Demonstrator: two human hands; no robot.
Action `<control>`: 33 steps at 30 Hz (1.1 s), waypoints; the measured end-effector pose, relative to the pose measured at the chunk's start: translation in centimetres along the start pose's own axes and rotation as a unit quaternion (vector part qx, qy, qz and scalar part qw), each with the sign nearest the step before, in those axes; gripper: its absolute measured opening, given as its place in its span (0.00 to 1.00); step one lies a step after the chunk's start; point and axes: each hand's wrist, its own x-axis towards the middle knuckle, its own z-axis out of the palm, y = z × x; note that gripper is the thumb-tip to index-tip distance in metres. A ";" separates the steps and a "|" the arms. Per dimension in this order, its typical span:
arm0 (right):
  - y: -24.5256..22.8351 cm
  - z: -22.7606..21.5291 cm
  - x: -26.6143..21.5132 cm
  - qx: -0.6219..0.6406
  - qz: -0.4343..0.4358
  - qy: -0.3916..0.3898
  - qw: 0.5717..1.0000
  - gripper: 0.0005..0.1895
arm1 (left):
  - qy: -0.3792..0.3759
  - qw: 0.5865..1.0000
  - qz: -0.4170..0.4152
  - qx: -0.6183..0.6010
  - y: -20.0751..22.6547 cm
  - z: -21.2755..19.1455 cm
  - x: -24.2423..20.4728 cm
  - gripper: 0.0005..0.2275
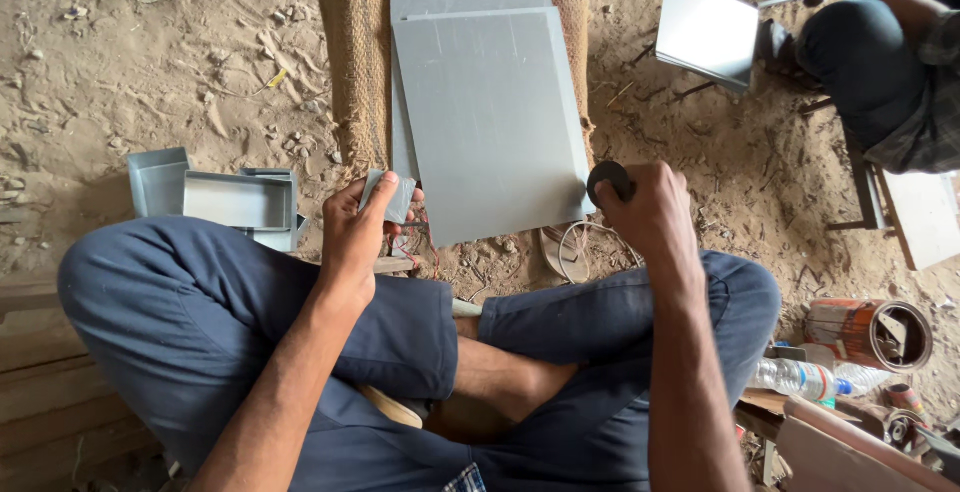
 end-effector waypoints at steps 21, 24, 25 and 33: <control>-1.4 0.6 -3.3 -0.004 0.058 0.035 0.998 0.15 | 0.006 1.000 0.002 0.005 0.0 -0.1 -0.1 0.11; -0.4 0.1 -1.5 -0.003 -0.009 0.007 1.000 0.09 | 0.005 1.000 -0.006 0.007 0.2 -0.1 -0.3 0.12; -0.2 -0.3 -0.5 -0.016 0.014 -0.036 0.999 0.09 | 0.002 1.000 -0.008 0.008 0.4 0.1 -0.2 0.12; -2.1 0.3 1.8 0.044 -0.034 0.232 0.971 0.12 | 0.007 0.999 -0.025 -0.020 1.2 0.6 -0.9 0.12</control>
